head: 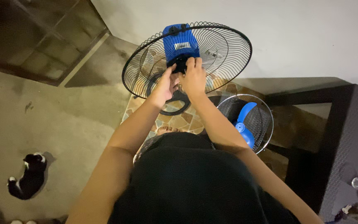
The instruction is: The person assembles a blue pedestal fan by hand. They attach the fan blades to the motor hub, secure them with a nut, and then place the front wire cage over the blades, aligning it with the rear cage.
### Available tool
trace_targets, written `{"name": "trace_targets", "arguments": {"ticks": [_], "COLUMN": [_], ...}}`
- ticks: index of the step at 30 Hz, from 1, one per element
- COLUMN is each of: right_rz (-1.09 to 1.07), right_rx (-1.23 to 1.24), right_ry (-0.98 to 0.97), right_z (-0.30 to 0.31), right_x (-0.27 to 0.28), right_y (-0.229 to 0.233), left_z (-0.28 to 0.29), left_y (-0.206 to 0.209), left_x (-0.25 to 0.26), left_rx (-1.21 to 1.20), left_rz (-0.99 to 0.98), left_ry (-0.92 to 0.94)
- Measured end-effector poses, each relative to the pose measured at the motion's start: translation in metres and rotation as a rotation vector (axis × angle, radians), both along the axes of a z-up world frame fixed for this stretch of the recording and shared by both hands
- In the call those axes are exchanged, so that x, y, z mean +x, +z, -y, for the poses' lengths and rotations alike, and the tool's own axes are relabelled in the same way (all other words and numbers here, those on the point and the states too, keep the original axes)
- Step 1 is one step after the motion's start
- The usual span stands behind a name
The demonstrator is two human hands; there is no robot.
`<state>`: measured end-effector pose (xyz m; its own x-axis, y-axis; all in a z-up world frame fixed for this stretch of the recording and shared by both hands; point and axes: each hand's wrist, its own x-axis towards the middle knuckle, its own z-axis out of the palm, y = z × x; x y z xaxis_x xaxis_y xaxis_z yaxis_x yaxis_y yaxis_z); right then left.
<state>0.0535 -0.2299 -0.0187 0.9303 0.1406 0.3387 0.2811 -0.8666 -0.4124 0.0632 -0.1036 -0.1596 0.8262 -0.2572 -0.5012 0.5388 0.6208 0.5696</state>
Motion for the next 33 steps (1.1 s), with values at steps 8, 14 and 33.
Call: {"name": "trace_targets", "arguments": {"ticks": [8, 14, 33], "right_rz": [-0.118, 0.078, -1.151], "right_rx": [0.086, -0.132, 1.512], "right_ry": [-0.058, 0.013, -0.083], "right_z": [0.004, 0.001, 0.044], "right_x": [0.007, 0.004, 0.042], "right_y": [-0.002, -0.002, -0.072], "left_z": [0.002, 0.005, 0.017], "left_y": [-0.005, -0.007, 0.021], "left_x": [0.003, 0.007, -0.010], "left_rx": [0.086, 0.059, 0.077], "left_rz": [-0.015, -0.003, 0.067], "left_ry": [-0.030, -0.101, 0.055]}}
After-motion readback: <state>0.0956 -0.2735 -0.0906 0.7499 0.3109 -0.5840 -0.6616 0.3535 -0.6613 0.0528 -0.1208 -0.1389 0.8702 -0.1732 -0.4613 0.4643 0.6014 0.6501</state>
